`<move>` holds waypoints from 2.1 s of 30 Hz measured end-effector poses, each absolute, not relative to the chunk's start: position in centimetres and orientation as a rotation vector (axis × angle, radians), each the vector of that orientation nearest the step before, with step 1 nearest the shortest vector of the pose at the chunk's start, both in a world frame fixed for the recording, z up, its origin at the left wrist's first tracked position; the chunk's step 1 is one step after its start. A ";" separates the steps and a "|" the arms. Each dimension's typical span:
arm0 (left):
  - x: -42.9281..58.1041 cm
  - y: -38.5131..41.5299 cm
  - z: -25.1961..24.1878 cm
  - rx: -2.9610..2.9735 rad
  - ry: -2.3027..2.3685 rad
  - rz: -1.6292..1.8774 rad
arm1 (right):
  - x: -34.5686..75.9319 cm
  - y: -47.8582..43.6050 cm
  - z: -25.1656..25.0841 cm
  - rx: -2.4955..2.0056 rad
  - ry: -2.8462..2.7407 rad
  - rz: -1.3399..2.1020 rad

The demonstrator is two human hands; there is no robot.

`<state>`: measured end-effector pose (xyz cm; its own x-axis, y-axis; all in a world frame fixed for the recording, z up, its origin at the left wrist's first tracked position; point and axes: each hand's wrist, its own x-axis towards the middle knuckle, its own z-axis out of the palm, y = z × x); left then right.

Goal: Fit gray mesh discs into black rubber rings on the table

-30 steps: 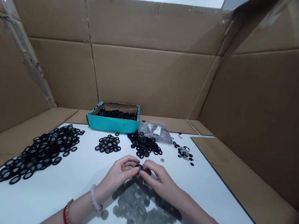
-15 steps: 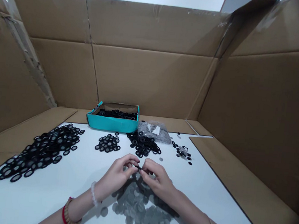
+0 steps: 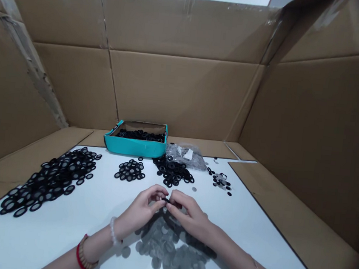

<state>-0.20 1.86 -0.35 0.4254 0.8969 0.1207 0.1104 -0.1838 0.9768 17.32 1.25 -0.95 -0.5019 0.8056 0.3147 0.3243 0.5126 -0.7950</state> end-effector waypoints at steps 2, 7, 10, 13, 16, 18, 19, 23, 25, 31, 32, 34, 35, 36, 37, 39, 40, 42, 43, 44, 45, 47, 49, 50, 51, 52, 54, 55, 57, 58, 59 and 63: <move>-0.1 1.9 -0.3 1.560 0.941 0.952 | 17.2 1.2 -1.0 -0.911 -2.020 0.858; 0.0 2.0 -0.3 1.381 0.925 0.938 | 17.4 1.5 -1.3 -0.949 -1.988 0.920; -0.1 2.1 -0.6 1.376 0.854 0.865 | 17.6 1.7 -1.2 -0.976 -1.965 0.920; -0.3 2.2 -0.9 1.394 0.853 0.878 | 17.8 1.6 -1.0 -0.992 -2.012 0.947; -0.4 2.2 -1.0 1.377 0.860 0.879 | 17.8 1.5 -0.9 -1.003 -2.107 0.950; -0.4 2.2 -1.0 1.371 0.859 0.877 | 17.7 1.5 -0.9 -0.974 -2.163 0.934; -0.4 2.2 -1.0 1.366 0.860 0.875 | 17.7 1.5 -1.0 -0.947 -2.184 0.921; -0.2 2.2 -1.0 1.297 0.871 0.847 | 17.6 1.5 -1.1 -0.853 -2.212 0.801; -0.2 2.2 -0.9 1.257 0.880 0.845 | 17.6 1.4 -1.1 -0.835 -2.200 0.759; -0.4 2.1 -0.2 1.129 0.842 0.832 | 17.5 1.6 -1.3 -0.938 -2.058 1.094; -0.5 2.1 -0.1 1.100 0.811 0.834 | 17.6 1.6 -1.4 -0.943 -2.015 1.159; -0.5 2.0 -0.1 1.069 0.755 0.849 | 17.7 1.7 -1.4 -0.931 -1.937 1.243; -0.5 2.0 -0.1 1.066 0.741 0.860 | 17.7 1.7 -1.3 -0.925 -1.907 1.265; -0.5 2.0 -0.1 1.067 0.738 0.869 | 17.8 1.7 -1.3 -0.921 -1.885 1.281; -0.5 2.0 -0.2 1.066 0.745 0.878 | 17.8 1.7 -1.2 -0.919 -1.871 1.294; -0.6 2.0 -0.1 1.058 0.771 0.891 | 17.8 1.8 -1.2 -0.916 -1.860 1.312; -0.6 2.0 -0.1 1.051 0.782 0.888 | 17.8 1.8 -1.2 -0.916 -1.856 1.319; -0.6 2.0 0.1 1.021 0.787 0.872 | 17.8 1.9 -1.3 -0.918 -1.835 1.332; -0.6 2.0 0.2 0.998 0.783 0.863 | 17.8 1.9 -1.4 -0.918 -1.816 1.343; -0.5 1.9 0.3 0.972 0.778 0.856 | 17.8 2.0 -1.4 -0.913 -1.795 1.359; -0.5 1.9 0.4 0.948 0.775 0.850 | 17.8 2.0 -1.4 -0.904 -1.774 1.379; -0.4 1.8 0.7 0.914 0.769 0.846 | 17.8 2.1 -1.4 -0.879 -1.737 1.426; -0.4 1.7 0.9 0.906 0.755 0.844 | 17.8 2.1 -1.3 -0.860 -1.707 1.461; -0.4 1.6 0.9 0.910 0.750 0.844 | 17.8 2.1 -1.3 -0.858 -1.698 1.471; -0.3 1.6 1.0 0.925 0.750 0.847 | 17.8 2.2 -1.3 -0.859 -1.692 1.474; -0.3 1.6 1.0 0.951 0.758 0.850 | 17.8 2.2 -1.3 -0.862 -1.692 1.469; -0.3 1.6 0.9 1.035 0.793 0.863 | 17.9 2.3 -1.5 -0.877 -1.714 1.439; -0.3 1.7 0.8 1.087 0.822 0.875 | 18.0 2.3 -1.6 -0.891 -1.734 1.414; -0.2 1.7 0.7 1.183 0.910 0.906 | 18.0 2.3 -1.7 -0.924 -1.787 1.346; -0.1 1.7 0.6 1.216 0.961 0.922 | 17.9 2.2 -1.7 -0.941 -1.816 1.310; 0.0 1.7 0.5 1.237 1.008 0.935 | 17.8 2.1 -1.6 -0.954 -1.843 1.274; 0.1 1.7 0.2 1.266 1.078 0.939 | 17.4 1.6 -1.2 -0.980 -1.927 1.194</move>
<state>0.15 1.65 0.22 0.2532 0.9625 -0.0978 0.0344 0.0921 0.9952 17.44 1.57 -1.23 -0.5022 0.8528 0.1433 0.2511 0.3024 -0.9195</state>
